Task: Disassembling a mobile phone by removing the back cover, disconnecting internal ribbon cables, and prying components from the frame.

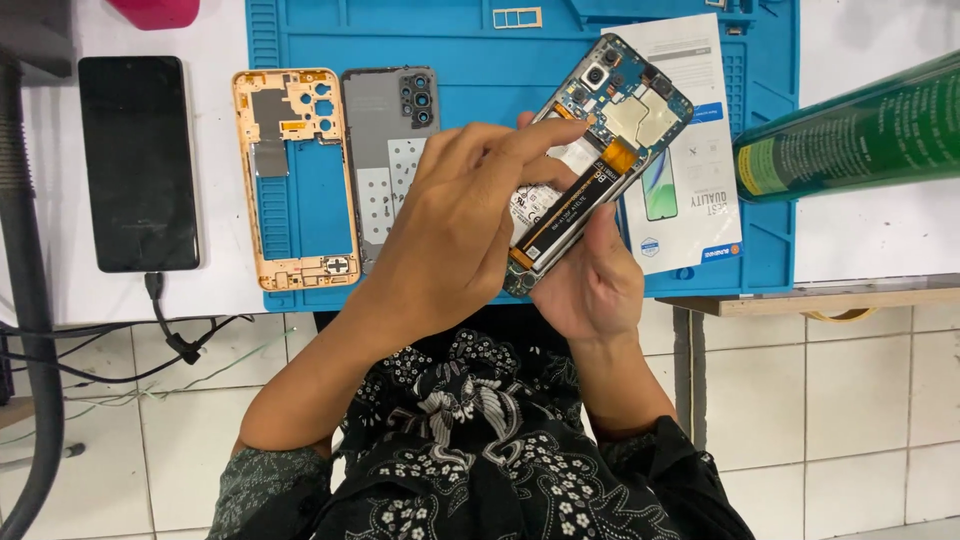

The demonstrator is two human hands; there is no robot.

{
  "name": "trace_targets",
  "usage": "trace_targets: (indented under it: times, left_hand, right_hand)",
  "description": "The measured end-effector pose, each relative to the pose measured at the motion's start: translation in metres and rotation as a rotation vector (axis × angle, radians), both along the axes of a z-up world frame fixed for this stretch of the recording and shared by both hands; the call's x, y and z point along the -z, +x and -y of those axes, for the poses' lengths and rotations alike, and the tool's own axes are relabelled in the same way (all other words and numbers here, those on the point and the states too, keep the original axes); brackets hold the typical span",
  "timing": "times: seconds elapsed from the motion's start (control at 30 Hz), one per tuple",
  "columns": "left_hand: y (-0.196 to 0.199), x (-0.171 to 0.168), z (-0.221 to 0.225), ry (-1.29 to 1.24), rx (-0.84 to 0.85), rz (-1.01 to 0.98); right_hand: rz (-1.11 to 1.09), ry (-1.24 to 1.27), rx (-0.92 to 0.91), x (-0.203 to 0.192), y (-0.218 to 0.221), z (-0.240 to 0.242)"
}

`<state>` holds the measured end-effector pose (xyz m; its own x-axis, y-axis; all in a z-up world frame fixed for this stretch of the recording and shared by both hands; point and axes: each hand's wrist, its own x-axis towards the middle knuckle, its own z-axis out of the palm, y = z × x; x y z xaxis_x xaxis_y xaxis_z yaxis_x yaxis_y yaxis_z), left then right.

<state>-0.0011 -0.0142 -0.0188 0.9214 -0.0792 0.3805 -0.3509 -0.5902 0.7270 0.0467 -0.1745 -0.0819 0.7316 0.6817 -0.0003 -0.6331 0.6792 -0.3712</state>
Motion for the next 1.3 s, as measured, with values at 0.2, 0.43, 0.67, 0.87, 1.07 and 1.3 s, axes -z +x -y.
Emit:
trace_targets:
  times: [0.2, 0.43, 0.67, 0.87, 1.07, 1.3]
  left_hand:
    - [0.003, 0.003, 0.000, 0.031, 0.003, 0.056]
    - [0.002, 0.001, -0.001, 0.022, 0.013, 0.033]
    - [0.000, 0.000, 0.000, 0.013, 0.010, 0.022]
    - [0.000, -0.001, 0.000, 0.021, 0.011, 0.022]
    - [-0.001, -0.001, 0.000, 0.017, 0.011, 0.024]
    - [-0.006, 0.000, 0.001, -0.045, -0.006, 0.043]
  right_hand:
    - [-0.018, -0.023, 0.047, 0.000, -0.001, 0.004]
    - [-0.072, 0.090, 0.023, 0.008, -0.002, 0.008]
    - [-0.058, 0.089, 0.015, 0.010, -0.002, 0.009]
    - [-0.046, 0.014, 0.045, 0.003, -0.003, 0.005]
    - [-0.048, 0.002, 0.040, 0.000, -0.003, 0.004]
    - [-0.036, 0.043, 0.022, 0.001, -0.003, 0.004]
